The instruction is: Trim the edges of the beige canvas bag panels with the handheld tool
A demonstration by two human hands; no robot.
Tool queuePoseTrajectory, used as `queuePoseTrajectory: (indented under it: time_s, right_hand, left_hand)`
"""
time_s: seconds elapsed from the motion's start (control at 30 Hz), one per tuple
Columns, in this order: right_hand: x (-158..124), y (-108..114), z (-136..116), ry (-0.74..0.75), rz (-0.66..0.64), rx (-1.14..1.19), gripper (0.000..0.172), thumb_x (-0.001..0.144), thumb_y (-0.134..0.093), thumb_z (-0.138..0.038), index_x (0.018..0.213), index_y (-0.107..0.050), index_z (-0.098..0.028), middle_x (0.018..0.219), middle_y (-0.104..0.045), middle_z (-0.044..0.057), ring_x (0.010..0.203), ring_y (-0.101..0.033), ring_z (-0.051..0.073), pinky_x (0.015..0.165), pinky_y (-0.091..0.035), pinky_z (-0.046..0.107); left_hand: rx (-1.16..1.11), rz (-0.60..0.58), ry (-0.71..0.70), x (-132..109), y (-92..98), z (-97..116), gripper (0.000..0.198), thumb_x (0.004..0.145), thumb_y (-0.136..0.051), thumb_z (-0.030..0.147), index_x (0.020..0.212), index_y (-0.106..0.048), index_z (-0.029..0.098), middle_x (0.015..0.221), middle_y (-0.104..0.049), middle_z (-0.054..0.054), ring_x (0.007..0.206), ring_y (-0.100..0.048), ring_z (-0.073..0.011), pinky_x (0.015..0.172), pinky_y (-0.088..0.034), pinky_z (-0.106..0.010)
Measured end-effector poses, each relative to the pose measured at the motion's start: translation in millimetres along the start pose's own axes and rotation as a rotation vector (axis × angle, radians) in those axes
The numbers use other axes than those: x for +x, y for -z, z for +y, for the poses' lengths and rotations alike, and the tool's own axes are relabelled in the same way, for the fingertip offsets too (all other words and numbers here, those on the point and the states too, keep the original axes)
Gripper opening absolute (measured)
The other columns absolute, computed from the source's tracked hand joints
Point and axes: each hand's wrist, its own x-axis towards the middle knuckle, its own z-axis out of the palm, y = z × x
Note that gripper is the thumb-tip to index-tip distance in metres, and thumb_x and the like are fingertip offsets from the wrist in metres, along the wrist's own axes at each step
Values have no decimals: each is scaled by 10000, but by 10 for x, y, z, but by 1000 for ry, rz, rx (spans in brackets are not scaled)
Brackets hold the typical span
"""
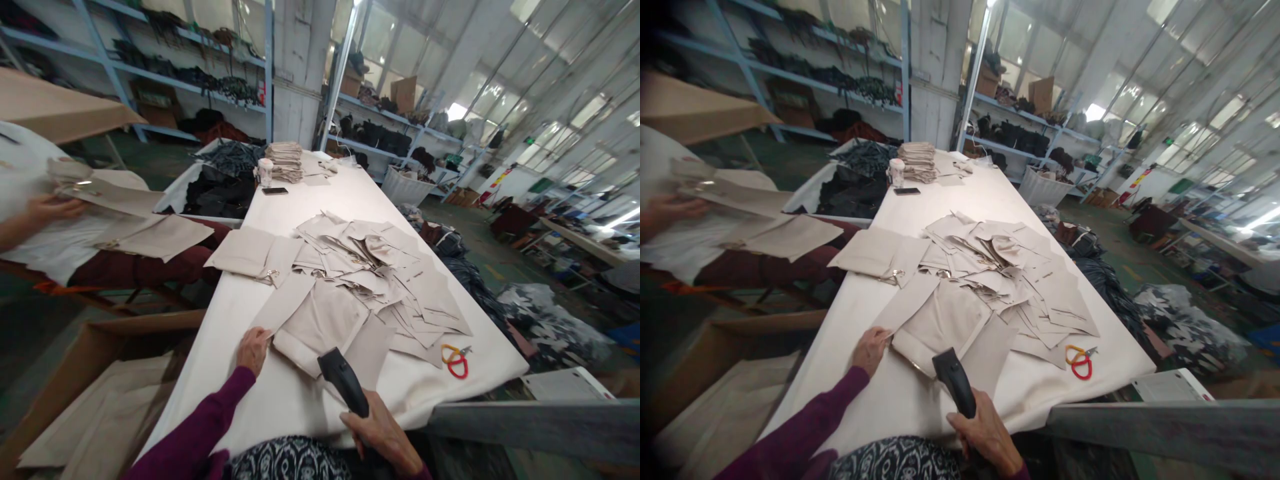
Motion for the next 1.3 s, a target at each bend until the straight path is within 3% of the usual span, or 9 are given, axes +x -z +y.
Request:
queuePoseTrajectory:
  time_s: [0.17, 0.3, 0.37, 0.53, 0.8, 1.07, 1.3]
  right_hand:
    - [7, 12, -196, 44, -41, -17, 162, 760, -571, -243, 874, -503, -152, 501, -493, -71, 371, -448, 75, 344, -378, 168]
    - [64, -25, -421, 69, -103, -13, 149, 744, -568, -229, 855, -509, -150, 500, -505, -63, 373, -441, 69, 348, -384, 162]
    - [107, -50, -522, 90, -117, -28, 144, 728, -571, -218, 843, -519, -149, 491, -501, -64, 372, -441, 67, 343, -372, 152]
    - [223, -85, -679, 114, -149, -30, 228, 733, -592, -264, 923, -553, -145, 513, -499, -64, 379, -450, 70, 362, -408, 168]
    - [255, -34, -807, 103, -195, 15, 241, 742, -633, -326, 865, -555, -134, 508, -510, -48, 389, -469, 74, 355, -392, 159]
    - [362, -108, -852, 167, 1, -42, 194, 761, -587, -327, 824, -502, -164, 520, -508, -51, 380, -456, 76, 371, -430, 191]
    - [151, 50, -824, 119, 52, -44, 250, 768, -594, -376, 828, -466, -170, 527, -503, -54, 385, -461, 76, 367, -419, 179]
  left_hand:
    - [-158, -26, -13, 115, 41, 216, 225, 741, -540, 263, 847, -724, 190, 989, -714, -86, 1023, -596, -272, 964, -410, -381]
    - [-309, -45, 115, 68, 71, 441, 363, 772, -549, 426, 937, -721, 152, 830, -738, -59, 657, -662, -215, 677, -526, -322]
    - [-406, -57, 172, 10, 70, 529, 412, 749, -572, 463, 931, -723, 126, 791, -736, -57, 595, -649, -196, 595, -525, -299]
    - [-650, -125, 252, -159, 80, 735, 438, 702, -628, 491, 896, -728, 111, 797, -728, -70, 680, -646, -193, 600, -536, -287]
    - [-949, -302, 308, -280, 208, 996, 346, 714, -696, 412, 916, -723, 132, 749, -694, -43, 698, -603, -152, 663, -521, -278]
    - [-973, -319, 371, -491, -16, 1110, 386, 686, -706, 456, 861, -727, 113, 725, -701, -42, 650, -614, -164, 663, -531, -307]
    - [-1013, -260, 374, -405, 8, 1110, 372, 676, -718, 426, 882, -722, 116, 761, -723, -50, 679, -644, -173, 699, -548, -321]
